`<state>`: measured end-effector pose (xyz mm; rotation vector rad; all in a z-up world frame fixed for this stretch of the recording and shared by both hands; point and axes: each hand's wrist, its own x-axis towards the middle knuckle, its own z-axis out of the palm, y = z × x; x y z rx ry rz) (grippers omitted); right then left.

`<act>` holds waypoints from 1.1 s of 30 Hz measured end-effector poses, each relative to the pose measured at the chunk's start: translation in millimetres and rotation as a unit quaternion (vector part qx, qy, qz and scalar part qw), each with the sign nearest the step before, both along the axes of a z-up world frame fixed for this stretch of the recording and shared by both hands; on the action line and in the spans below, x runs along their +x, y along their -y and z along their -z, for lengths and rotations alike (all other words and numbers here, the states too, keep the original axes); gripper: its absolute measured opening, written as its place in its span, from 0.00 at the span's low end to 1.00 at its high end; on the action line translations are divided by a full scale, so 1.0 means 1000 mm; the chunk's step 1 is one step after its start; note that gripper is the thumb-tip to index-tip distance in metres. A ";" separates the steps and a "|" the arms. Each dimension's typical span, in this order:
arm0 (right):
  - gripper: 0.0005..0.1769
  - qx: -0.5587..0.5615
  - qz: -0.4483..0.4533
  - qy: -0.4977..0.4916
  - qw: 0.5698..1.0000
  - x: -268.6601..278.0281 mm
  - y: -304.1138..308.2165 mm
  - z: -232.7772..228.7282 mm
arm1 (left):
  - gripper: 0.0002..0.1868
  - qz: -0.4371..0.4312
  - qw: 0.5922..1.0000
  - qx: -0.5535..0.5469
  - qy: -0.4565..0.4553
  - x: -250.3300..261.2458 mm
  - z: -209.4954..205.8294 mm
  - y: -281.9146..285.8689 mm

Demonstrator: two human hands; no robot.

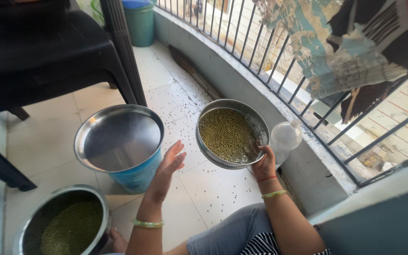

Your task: The person sits on a tiled balcony floor and sorts green mung beans by hand. They pour beans from a sieve into a metal tray, then pick out debris and transfer the sorted beans into a larger metal bowl.

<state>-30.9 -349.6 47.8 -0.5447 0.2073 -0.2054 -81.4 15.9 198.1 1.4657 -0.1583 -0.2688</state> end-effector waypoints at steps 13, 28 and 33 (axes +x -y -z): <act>0.20 -0.013 -0.013 -0.022 1.000 -0.103 -0.021 -0.024 | 0.36 -0.333 0.935 0.104 0.059 -0.094 0.011 -0.125; 0.21 -0.001 0.005 -0.037 0.999 -0.137 -0.065 -0.108 | 0.52 -0.267 0.952 -0.103 -0.112 -0.071 0.056 -0.139; 0.21 0.010 -0.015 -0.056 0.998 -0.127 -0.061 -0.081 | 0.51 -0.270 0.938 -0.194 -0.101 -0.057 0.058 -0.140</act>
